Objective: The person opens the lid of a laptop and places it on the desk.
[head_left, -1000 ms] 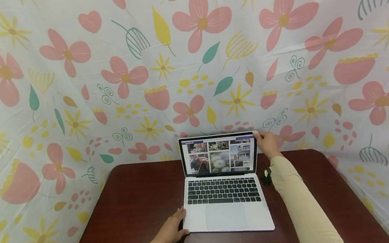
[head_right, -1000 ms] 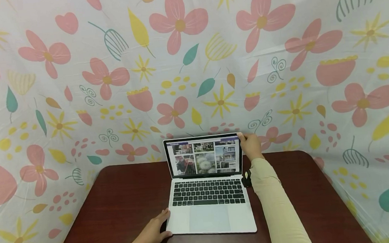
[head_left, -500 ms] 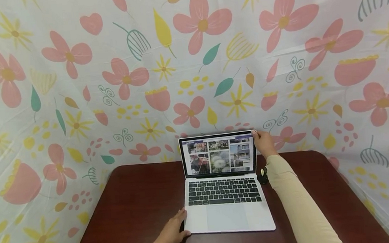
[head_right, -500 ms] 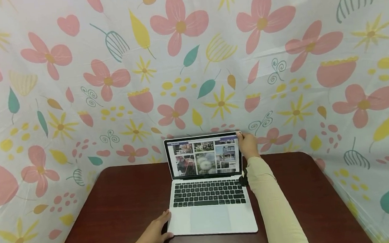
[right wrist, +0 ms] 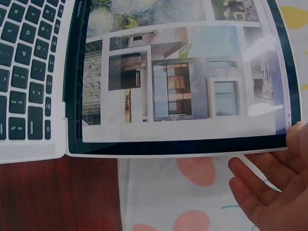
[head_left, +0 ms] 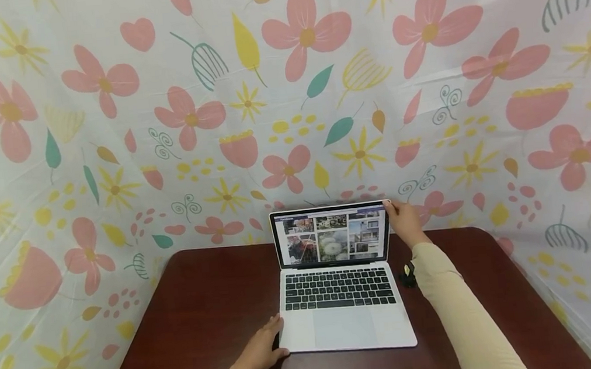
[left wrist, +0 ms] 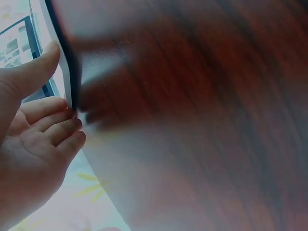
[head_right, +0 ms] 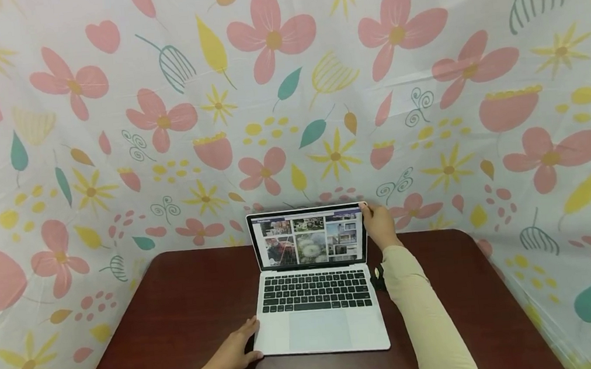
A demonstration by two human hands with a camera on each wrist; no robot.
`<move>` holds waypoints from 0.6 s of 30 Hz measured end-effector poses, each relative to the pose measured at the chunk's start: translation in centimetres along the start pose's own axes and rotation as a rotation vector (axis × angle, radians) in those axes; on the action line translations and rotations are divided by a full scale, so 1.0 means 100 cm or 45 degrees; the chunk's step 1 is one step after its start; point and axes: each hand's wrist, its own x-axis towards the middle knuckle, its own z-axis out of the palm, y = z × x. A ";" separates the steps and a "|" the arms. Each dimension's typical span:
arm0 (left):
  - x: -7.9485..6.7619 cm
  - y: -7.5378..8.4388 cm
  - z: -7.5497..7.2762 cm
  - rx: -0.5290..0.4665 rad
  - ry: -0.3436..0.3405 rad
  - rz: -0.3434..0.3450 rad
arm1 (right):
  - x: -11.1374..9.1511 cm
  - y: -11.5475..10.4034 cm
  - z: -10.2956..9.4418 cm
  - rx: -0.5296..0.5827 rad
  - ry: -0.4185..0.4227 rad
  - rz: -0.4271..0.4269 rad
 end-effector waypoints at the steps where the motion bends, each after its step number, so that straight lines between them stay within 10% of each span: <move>1: 0.000 0.000 0.000 0.008 -0.002 0.001 | -0.001 0.000 -0.002 -0.004 -0.016 -0.014; 18: 0.002 0.004 -0.011 0.119 -0.031 0.026 | -0.029 -0.004 -0.025 -0.238 -0.296 -0.182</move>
